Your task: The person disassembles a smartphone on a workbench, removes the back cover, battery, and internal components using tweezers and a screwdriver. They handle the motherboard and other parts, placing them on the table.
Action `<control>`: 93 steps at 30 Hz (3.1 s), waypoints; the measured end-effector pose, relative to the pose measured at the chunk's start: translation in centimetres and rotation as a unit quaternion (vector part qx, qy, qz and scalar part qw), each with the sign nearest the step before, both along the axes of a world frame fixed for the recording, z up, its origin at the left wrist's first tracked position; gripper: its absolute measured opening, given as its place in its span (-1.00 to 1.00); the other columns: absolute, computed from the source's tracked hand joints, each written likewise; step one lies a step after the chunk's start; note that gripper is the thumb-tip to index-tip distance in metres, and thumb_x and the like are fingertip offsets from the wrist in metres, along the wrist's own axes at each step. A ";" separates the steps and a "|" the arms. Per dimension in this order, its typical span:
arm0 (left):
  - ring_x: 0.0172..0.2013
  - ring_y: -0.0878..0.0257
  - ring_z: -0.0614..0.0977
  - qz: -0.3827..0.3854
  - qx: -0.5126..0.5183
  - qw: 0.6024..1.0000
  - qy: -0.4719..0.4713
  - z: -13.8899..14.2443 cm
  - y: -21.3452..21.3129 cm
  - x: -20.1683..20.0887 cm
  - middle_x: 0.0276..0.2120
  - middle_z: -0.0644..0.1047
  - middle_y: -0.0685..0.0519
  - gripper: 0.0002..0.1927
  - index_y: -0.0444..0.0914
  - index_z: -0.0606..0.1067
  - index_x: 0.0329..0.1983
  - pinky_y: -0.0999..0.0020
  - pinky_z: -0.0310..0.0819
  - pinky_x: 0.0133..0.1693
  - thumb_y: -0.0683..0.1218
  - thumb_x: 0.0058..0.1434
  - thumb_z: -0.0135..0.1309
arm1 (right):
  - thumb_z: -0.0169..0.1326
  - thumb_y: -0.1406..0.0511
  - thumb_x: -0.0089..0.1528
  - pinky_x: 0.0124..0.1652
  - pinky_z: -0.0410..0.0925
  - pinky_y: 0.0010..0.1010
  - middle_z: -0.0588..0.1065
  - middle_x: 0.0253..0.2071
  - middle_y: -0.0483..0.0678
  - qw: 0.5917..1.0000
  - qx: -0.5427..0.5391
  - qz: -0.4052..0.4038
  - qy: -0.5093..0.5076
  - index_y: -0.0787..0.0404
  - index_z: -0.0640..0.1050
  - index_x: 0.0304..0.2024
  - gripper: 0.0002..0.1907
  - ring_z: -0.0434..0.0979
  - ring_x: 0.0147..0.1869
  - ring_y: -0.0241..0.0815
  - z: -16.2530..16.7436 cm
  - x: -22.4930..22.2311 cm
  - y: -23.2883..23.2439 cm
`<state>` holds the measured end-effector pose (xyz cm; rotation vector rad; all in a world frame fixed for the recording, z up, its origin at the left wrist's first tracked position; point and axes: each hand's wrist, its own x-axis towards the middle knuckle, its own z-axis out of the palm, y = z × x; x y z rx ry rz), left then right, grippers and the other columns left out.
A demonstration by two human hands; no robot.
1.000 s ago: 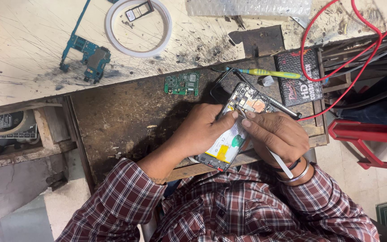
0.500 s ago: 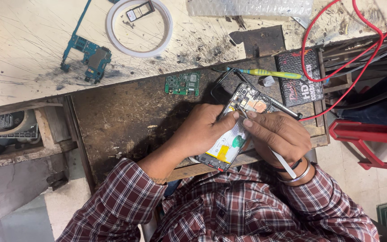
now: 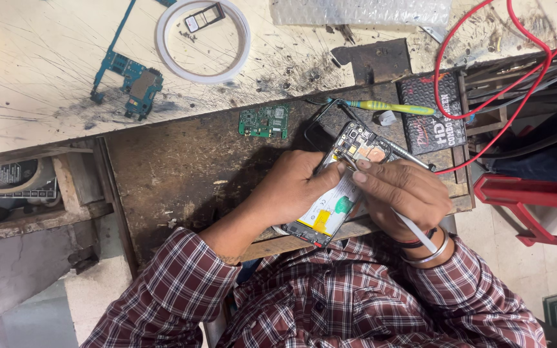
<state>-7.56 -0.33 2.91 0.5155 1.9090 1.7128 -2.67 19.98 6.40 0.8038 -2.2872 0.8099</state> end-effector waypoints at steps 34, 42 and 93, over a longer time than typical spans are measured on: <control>-0.62 0.31 0.60 -0.011 -0.049 0.998 -0.023 0.6 -0.2 -0.2 -0.62 0.60 -0.01 -0.60 -0.34 0.59 -0.33 0.29 0.41 -0.56 0.08 0.38 0.00 | 0.26 0.33 0.34 -0.17 0.55 -0.50 0.62 -0.18 0.09 0.944 -0.278 -0.016 -0.174 0.32 0.62 -0.16 -0.85 0.70 -0.18 -0.19 -2.9 0.4 1.3; -0.58 0.31 0.64 0.002 -0.016 1.000 0.004 0.2 -0.1 -0.1 -0.59 0.61 -0.02 -0.61 -0.34 0.58 -0.32 0.27 0.45 -0.52 0.08 0.38 0.01 | 0.30 0.43 0.25 -0.04 0.58 -0.38 0.61 -0.16 0.09 0.978 -0.133 -0.022 -0.157 0.37 0.60 -0.15 -0.84 0.72 -0.04 -0.03 -0.5 0.5 0.8; -0.48 0.47 0.55 0.032 0.047 0.994 -0.091 0.0 0.0 0.1 -0.48 0.63 0.09 -0.61 -0.38 0.59 -0.17 0.39 0.41 -0.45 0.06 0.38 -0.01 | -0.05 0.16 0.64 0.02 0.46 -0.30 0.59 -0.11 0.00 0.697 -0.674 0.043 -0.241 0.19 0.40 0.09 -0.78 0.65 -0.02 -0.11 -1.9 4.5 8.5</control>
